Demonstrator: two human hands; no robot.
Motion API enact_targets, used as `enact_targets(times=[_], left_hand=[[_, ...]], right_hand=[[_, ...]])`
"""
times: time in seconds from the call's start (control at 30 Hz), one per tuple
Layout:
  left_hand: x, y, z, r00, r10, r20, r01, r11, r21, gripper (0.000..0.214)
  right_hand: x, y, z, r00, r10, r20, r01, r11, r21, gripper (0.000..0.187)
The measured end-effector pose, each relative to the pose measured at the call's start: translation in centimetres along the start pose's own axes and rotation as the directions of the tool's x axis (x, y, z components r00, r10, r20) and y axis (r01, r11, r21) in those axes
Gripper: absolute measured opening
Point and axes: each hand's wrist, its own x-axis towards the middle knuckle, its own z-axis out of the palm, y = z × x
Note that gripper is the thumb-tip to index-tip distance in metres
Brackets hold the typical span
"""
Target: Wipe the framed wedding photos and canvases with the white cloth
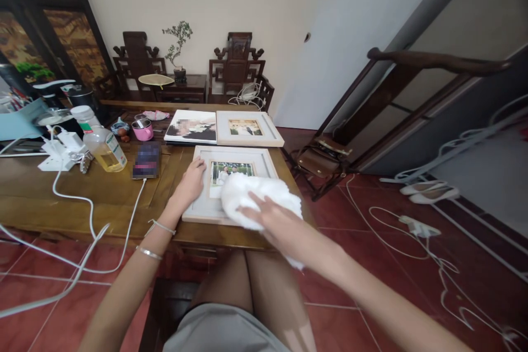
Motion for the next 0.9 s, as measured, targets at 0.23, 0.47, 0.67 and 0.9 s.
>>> enact_targets(times=[0.23,0.47,0.67,0.9], left_hand=[[0.0,0.1,-0.1,0.998,-0.042,0.037,0.043,0.998,-0.046,0.05],[0.0,0.3,-0.3,0.999,-0.031,0.022,0.031,0.999,-0.021,0.049],[-0.1,0.7,-0.3,0.999,-0.041,0.013,0.041,0.999,-0.034,0.051],[-0.2,0.5,-0.1,0.999,-0.044,0.005,0.044,0.997,-0.063,0.051]], right_hand=[[9.0,7.4,-2.4,0.947,0.222,-0.231,-0.269,0.943,-0.197,0.077],[11.3,6.4,0.6,0.984,0.052,-0.171,-0.104,0.944,-0.312,0.078],[3.8,1.4,0.0,0.998,-0.013,0.057,0.022,0.989,-0.147,0.083],[-2.1,-2.9,-1.7,0.975,-0.184,0.121,0.168,0.977,0.131,0.08]])
